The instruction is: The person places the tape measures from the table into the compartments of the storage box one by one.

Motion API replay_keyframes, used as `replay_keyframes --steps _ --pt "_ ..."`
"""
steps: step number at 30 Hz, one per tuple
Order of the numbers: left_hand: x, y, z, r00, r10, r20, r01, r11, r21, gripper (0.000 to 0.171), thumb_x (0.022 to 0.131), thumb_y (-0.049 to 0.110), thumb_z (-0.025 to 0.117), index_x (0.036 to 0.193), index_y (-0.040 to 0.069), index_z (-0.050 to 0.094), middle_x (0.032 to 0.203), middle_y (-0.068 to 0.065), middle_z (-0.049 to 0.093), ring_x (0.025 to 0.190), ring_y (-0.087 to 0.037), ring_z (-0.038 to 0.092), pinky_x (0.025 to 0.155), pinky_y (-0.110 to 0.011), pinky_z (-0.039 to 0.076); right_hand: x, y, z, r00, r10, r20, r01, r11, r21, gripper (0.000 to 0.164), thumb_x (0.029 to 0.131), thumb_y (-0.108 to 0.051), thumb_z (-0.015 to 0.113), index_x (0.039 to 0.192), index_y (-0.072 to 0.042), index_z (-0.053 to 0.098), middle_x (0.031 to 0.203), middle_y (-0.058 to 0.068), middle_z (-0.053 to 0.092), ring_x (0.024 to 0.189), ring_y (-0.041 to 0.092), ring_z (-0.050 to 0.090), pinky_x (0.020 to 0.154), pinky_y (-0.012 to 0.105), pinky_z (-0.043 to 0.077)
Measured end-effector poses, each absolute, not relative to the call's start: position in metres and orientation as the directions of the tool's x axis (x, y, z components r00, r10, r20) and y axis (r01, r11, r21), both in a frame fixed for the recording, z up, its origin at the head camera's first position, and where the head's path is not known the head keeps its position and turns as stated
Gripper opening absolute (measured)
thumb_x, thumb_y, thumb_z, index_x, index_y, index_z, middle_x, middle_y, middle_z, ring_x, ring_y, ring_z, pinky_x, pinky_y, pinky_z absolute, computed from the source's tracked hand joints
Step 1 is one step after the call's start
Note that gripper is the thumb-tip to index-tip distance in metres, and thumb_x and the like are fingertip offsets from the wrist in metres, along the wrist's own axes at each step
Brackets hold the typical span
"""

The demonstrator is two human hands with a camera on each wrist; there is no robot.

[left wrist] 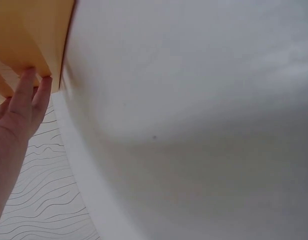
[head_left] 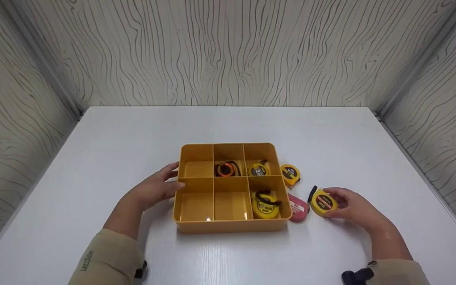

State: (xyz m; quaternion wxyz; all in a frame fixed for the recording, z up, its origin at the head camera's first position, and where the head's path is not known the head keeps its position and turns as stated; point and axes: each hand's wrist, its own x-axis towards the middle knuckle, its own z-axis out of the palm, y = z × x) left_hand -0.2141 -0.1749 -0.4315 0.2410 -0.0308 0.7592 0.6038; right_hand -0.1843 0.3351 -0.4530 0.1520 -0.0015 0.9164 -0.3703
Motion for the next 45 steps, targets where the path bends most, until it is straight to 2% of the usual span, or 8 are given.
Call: replay_keyframes --steps 8,15,26,39,45 --pt "-0.214 -0.175 -0.430 -0.889 0.237 -0.391 -0.326 0.274 0.905 0.078 0.075 0.029 0.075 0.140 0.036 0.032 0.141 0.003 0.034 0.120 -0.018 0.047 0.097 -0.039 0.041 -0.187 0.330 -0.455 -0.959 -0.117 -0.259 0.088 0.744 -0.662 0.079 0.063 -0.031 0.083 0.128 -0.007 0.045 0.115 0.010 0.052 0.106 0.027 0.049 0.094 0.046 0.041" --pt "-0.214 -0.176 -0.431 -0.888 0.227 -0.399 -0.334 0.279 0.900 0.078 0.076 0.028 0.074 0.140 0.036 0.031 0.143 0.003 0.033 0.120 -0.018 0.047 0.097 -0.039 0.041 -0.187 0.331 -0.458 -0.961 -0.113 -0.252 0.090 0.735 -0.673 0.070 0.066 -0.031 0.081 0.121 -0.003 0.048 0.112 0.011 0.054 0.104 0.027 0.052 0.091 0.044 0.044" --pt "-0.213 -0.176 -0.432 -0.889 0.220 -0.402 -0.336 0.283 0.899 0.079 0.076 0.028 0.074 0.141 0.036 0.030 0.144 0.002 0.032 0.122 -0.018 0.046 0.098 -0.039 0.041 -0.188 0.332 -0.463 -0.970 -0.066 -0.235 0.111 0.739 -0.665 0.072 0.068 -0.037 0.079 0.124 -0.005 0.049 0.115 0.010 0.053 0.102 0.024 0.052 0.089 0.040 0.045" --pt "-0.215 -0.175 -0.434 -0.884 0.225 -0.410 -0.343 0.286 0.895 0.077 0.078 0.026 0.072 0.141 0.035 0.029 0.144 0.003 0.031 0.120 -0.017 0.047 0.097 -0.037 0.042 -0.188 0.331 -0.458 -0.976 -0.072 -0.206 0.094 0.715 -0.693 0.071 0.069 -0.037 0.078 0.125 -0.005 0.048 0.122 0.015 0.051 0.114 0.034 0.048 0.096 0.050 0.039" --pt "-0.215 -0.174 -0.432 -0.882 0.251 -0.399 -0.333 0.266 0.904 0.075 0.079 0.025 0.071 0.141 0.035 0.030 0.145 0.001 0.030 0.121 -0.019 0.046 0.098 -0.039 0.041 -0.191 0.332 -0.450 -0.982 -0.088 -0.164 0.064 0.667 -0.742 0.069 0.072 -0.036 0.076 0.127 -0.005 0.046 0.127 0.015 0.048 0.119 0.034 0.045 0.098 0.048 0.038"
